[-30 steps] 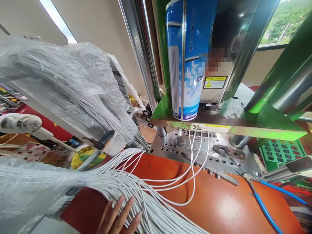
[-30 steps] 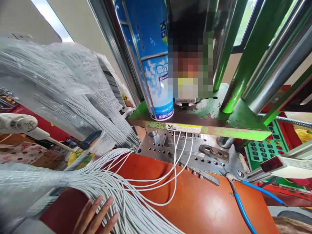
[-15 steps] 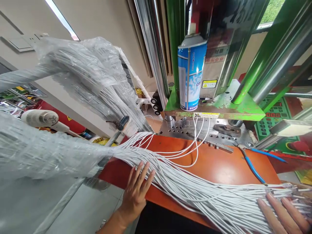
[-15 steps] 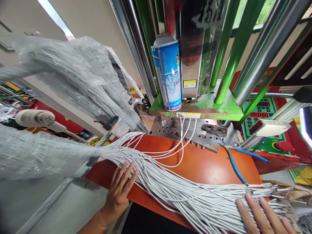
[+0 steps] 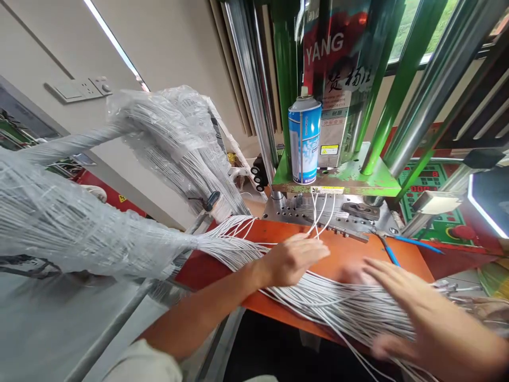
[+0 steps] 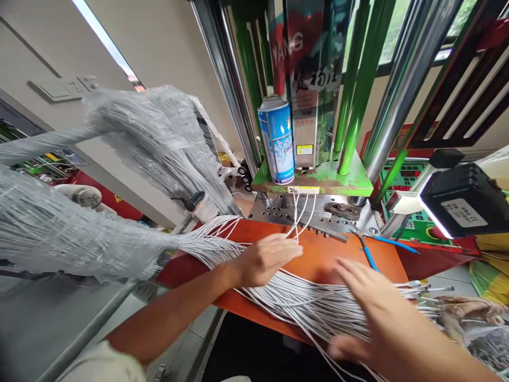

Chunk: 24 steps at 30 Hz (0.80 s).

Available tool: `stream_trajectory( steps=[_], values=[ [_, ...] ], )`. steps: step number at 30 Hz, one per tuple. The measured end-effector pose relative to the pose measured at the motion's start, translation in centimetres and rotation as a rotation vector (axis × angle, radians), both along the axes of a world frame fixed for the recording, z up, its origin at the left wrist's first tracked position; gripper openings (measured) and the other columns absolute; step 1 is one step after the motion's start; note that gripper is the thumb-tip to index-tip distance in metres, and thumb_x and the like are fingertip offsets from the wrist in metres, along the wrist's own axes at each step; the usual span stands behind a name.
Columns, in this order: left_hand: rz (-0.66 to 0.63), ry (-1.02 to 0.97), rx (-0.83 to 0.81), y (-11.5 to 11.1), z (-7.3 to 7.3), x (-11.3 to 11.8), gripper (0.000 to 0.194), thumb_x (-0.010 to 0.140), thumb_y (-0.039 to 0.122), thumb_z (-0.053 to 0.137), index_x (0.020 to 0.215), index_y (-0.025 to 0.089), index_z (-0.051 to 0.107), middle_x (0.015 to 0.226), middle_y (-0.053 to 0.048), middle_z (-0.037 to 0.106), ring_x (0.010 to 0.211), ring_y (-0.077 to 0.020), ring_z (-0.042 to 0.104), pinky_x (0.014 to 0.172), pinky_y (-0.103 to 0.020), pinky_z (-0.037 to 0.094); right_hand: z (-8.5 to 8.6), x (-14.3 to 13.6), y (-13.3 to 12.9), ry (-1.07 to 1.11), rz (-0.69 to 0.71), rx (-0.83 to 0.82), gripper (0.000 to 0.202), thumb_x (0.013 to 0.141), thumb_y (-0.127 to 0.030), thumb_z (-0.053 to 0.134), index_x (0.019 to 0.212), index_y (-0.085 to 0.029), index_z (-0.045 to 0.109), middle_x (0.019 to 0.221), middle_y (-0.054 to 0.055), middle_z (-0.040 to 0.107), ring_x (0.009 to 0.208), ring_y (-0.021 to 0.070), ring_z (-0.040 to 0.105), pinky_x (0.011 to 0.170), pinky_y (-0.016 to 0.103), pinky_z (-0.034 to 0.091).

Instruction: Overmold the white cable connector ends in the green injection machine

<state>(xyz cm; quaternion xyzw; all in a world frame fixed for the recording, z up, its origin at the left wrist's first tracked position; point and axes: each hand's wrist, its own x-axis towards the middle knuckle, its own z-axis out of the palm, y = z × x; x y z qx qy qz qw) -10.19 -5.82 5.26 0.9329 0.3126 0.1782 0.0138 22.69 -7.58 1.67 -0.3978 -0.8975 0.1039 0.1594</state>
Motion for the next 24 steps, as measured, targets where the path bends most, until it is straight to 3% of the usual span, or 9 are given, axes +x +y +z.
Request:
stream_trajectory(
  steps=[2,4,7,10,12,14,19,22,24],
  values=[
    [-0.081,0.103,0.031,4.8,-0.2,2.1,0.038,0.097,0.008,0.043,0.13,0.011,0.061,0.131,-0.011,0.07,0.128,-0.0207,0.06,0.114,-0.039,0.041,1.9,-6.2,1.3,-0.127,0.058,-0.194,0.079,0.087,-0.076,0.059,0.14,-0.017,0.061,0.145,0.022,0.058,0.132,0.0408,0.056,0.109,0.058,0.048],
    [-0.128,0.258,0.062,8.0,-0.7,2.5,0.027,0.094,0.01,0.05,0.116,0.012,0.066,0.112,-0.01,0.074,0.11,-0.0224,0.066,0.107,-0.04,0.045,2.9,-11.5,1.9,-0.214,0.123,-0.295,0.093,0.083,-0.077,0.065,0.143,-0.006,0.055,0.143,0.028,0.057,0.132,0.043,0.055,0.11,0.057,0.047],
    [-0.096,0.454,0.118,8.6,-1.3,-1.3,0.014,0.098,0.018,0.053,0.094,0.015,0.066,0.089,-0.007,0.07,0.091,-0.022,0.065,0.111,-0.044,0.04,2.9,-15.7,1.7,-0.241,0.163,-0.35,0.099,0.07,-0.073,0.08,0.135,-0.002,0.058,0.136,0.031,0.059,0.125,0.0454,0.058,0.106,0.056,0.049],
    [0.108,0.535,0.142,6.3,-1.0,-8.4,0.023,0.103,0.022,0.049,0.087,0.017,0.064,0.083,-0.006,0.068,0.093,-0.0227,0.065,0.115,-0.05,0.035,2.5,-15.8,1.8,-0.175,0.197,-0.443,0.047,0.078,-0.041,0.078,0.114,-0.014,0.066,0.108,0.016,0.071,0.096,0.0366,0.07,0.085,0.048,0.055],
    [0.248,0.507,0.128,4.9,-0.9,-12.5,0.022,0.103,0.018,0.046,0.096,0.016,0.067,0.095,-0.007,0.072,0.113,-0.025,0.064,0.116,-0.052,0.033,2.5,-15.0,2.4,-0.07,0.24,-0.526,0.017,0.087,-0.025,0.062,0.102,-0.019,0.066,0.096,0.009,0.073,0.085,0.0294,0.071,0.076,0.039,0.052],
    [0.315,0.445,0.106,4.3,-1.4,-14.8,0.022,0.103,0.017,0.046,0.108,0.016,0.068,0.11,-0.01,0.073,0.129,-0.026,0.058,0.116,-0.051,0.033,2.4,-14.2,3.5,0.058,0.256,-0.624,0.015,0.094,-0.022,0.049,0.09,-0.021,0.064,0.088,0.007,0.073,0.077,0.0235,0.069,0.069,0.033,0.048],
    [0.35,0.29,0.079,6.0,-3.6,-14.3,0.022,0.104,0.019,0.049,0.115,0.016,0.068,0.117,-0.01,0.073,0.133,-0.0243,0.057,0.118,-0.049,0.032,0.7,-13.5,6.1,0.325,0.126,-0.891,0.03,0.102,-0.04,0.041,0.083,-0.021,0.055,0.078,0.005,0.068,0.064,0.0168,0.059,0.058,0.028,0.042],
    [0.326,0.182,0.103,6.4,-3.1,-12.8,0.027,0.103,0.014,0.044,0.115,0.015,0.068,0.121,-0.01,0.073,0.131,-0.0235,0.059,0.118,-0.049,0.033,-0.4,-13.1,6.4,0.351,0.053,-1.011,0.037,0.1,-0.053,0.043,0.083,-0.021,0.052,0.073,0.002,0.064,0.059,0.0153,0.056,0.054,0.027,0.041],
    [0.324,0.072,0.145,4.9,-2.3,-10.9,0.03,0.103,0.013,0.041,0.113,0.015,0.069,0.122,-0.011,0.073,0.129,-0.0241,0.06,0.118,-0.05,0.034,-0.4,-12.6,6.2,0.329,0.068,-0.947,0.043,0.097,-0.061,0.047,0.078,-0.022,0.051,0.067,0.0,0.059,0.057,0.0141,0.051,0.053,0.027,0.039]
  ],
)
